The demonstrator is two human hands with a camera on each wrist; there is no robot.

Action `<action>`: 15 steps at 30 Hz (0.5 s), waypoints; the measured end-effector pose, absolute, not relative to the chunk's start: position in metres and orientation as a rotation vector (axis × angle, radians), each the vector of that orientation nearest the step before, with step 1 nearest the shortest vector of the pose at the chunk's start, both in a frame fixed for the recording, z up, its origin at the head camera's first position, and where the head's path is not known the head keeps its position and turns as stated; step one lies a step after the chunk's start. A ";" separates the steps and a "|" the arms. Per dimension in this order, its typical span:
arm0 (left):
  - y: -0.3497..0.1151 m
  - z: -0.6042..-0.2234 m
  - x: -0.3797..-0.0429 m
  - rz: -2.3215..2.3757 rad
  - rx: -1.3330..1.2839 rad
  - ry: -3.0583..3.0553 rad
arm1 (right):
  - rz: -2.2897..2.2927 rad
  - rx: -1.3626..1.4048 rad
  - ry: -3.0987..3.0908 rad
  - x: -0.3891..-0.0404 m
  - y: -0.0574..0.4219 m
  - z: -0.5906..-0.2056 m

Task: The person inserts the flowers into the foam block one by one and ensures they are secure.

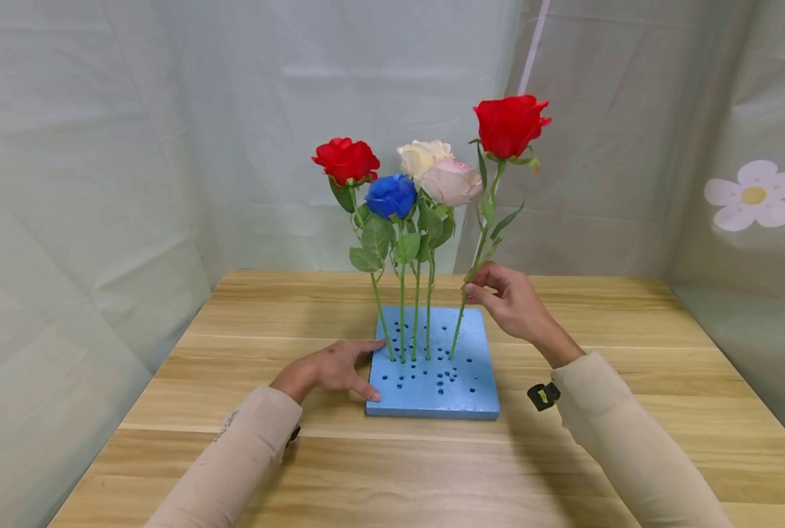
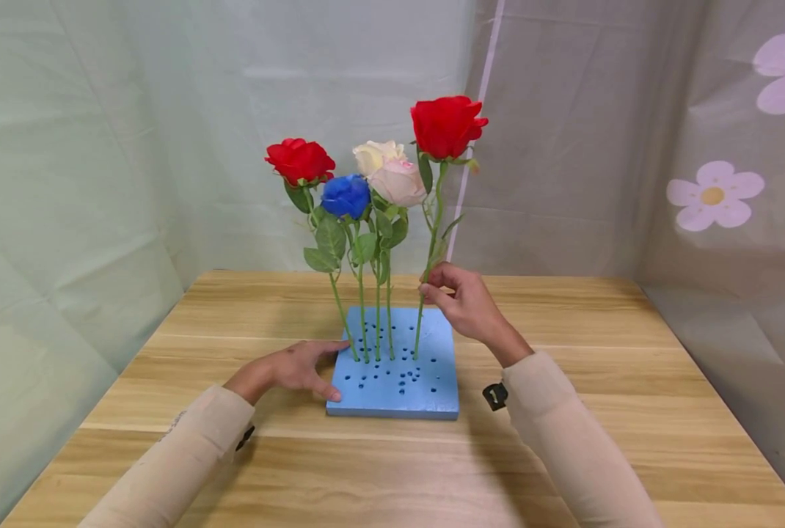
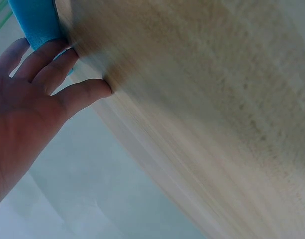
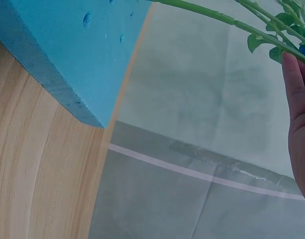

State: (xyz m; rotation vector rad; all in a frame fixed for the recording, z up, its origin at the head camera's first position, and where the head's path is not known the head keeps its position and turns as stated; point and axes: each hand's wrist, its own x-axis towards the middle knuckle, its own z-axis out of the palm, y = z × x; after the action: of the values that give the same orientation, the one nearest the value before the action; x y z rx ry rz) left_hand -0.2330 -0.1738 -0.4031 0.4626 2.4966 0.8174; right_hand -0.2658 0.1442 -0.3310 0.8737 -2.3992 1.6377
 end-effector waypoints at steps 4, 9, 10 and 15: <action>-0.174 -0.403 -0.233 0.816 0.469 2.501 | 1.651 0.877 -2.393 -0.266 0.143 -0.332; -0.175 -0.403 -0.233 0.811 0.467 2.502 | 1.644 0.870 -2.411 -0.267 0.143 -0.337; -0.175 -0.403 -0.233 0.810 0.468 2.502 | 1.635 0.868 -2.417 -0.267 0.143 -0.338; -0.174 -0.404 -0.234 0.798 0.482 2.507 | 1.613 0.865 -2.437 -0.268 0.145 -0.341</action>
State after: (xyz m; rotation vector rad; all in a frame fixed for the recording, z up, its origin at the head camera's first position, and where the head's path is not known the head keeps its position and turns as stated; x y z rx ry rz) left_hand -0.2344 -0.1744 -0.4036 0.4823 2.5069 0.7976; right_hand -0.2679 0.1451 -0.3412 0.8650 -2.4370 1.6130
